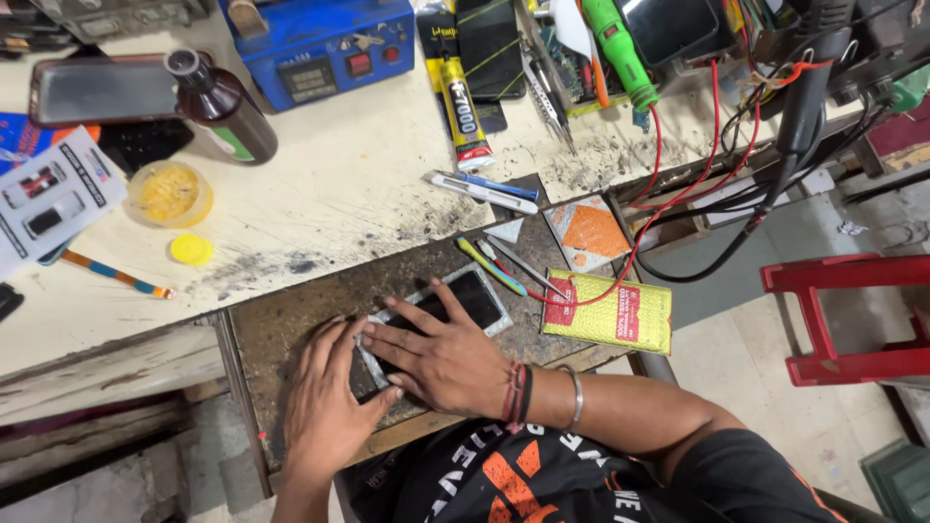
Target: The person presses a phone display assembly onto a phone frame lying on a wooden board at the repair bench, running their fingers around the screen edges to seat the adhesive. They repeatedly press across the screen surface, then pick at and remove a small piece of adhesive residue from the frame edge by hand.
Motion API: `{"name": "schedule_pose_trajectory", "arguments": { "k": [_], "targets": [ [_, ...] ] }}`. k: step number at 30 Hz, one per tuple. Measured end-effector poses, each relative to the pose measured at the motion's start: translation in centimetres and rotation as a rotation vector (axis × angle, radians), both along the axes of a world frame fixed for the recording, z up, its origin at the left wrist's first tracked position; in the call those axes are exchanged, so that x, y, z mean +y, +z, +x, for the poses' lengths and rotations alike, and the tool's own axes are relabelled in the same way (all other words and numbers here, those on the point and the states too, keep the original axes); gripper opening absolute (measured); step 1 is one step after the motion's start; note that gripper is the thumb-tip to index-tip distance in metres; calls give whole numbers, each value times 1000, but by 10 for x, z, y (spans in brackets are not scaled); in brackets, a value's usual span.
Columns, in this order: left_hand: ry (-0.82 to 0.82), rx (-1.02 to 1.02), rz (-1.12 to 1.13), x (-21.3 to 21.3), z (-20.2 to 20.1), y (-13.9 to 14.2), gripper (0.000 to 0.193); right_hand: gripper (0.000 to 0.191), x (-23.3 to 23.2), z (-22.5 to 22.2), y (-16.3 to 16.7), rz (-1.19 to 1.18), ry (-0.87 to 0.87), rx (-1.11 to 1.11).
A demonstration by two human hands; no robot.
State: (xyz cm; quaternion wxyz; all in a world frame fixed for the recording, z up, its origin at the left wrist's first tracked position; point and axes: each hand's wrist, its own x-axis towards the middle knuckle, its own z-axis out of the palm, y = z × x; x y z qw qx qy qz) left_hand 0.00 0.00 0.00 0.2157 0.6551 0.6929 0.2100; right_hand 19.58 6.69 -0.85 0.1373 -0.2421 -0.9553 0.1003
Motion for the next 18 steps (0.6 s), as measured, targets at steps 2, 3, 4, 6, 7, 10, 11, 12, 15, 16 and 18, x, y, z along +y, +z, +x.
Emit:
{"name": "schedule_pose_trajectory", "arguments": {
  "k": [2,3,4,6,7,10,11,12,15,16,18],
  "targets": [
    [-5,5,6,1,-1,1,94,53,-3,4,3,-22,0,12],
    [-6,8,-2,1,-2,2,95,53,-6,7,4,-34,-8,6],
    [-7,10,-8,3,-1,2,95,53,-6,9,5,-45,-17,-1],
    [-8,21,-17,4,-1,2,97,54,-1,1,1,-21,-17,-29],
    [-9,29,-21,4,-1,2,97,54,0,-2,0,-8,-17,-41],
    [30,25,-97,7,8,4,104,54,2,3,0,31,-12,-33],
    [24,20,-90,7,7,5,103,54,1,5,1,16,-23,-26],
    [21,14,-82,7,6,5,102,54,-1,9,2,2,-31,-20],
    [5,13,-60,9,1,6,102,53,-3,11,3,13,-41,-30],
    [-4,15,-57,9,0,6,103,53,-3,11,3,22,-45,-39],
    [12,-31,-67,5,0,4,101,54,-2,0,0,27,-30,-31]
  ]
}}
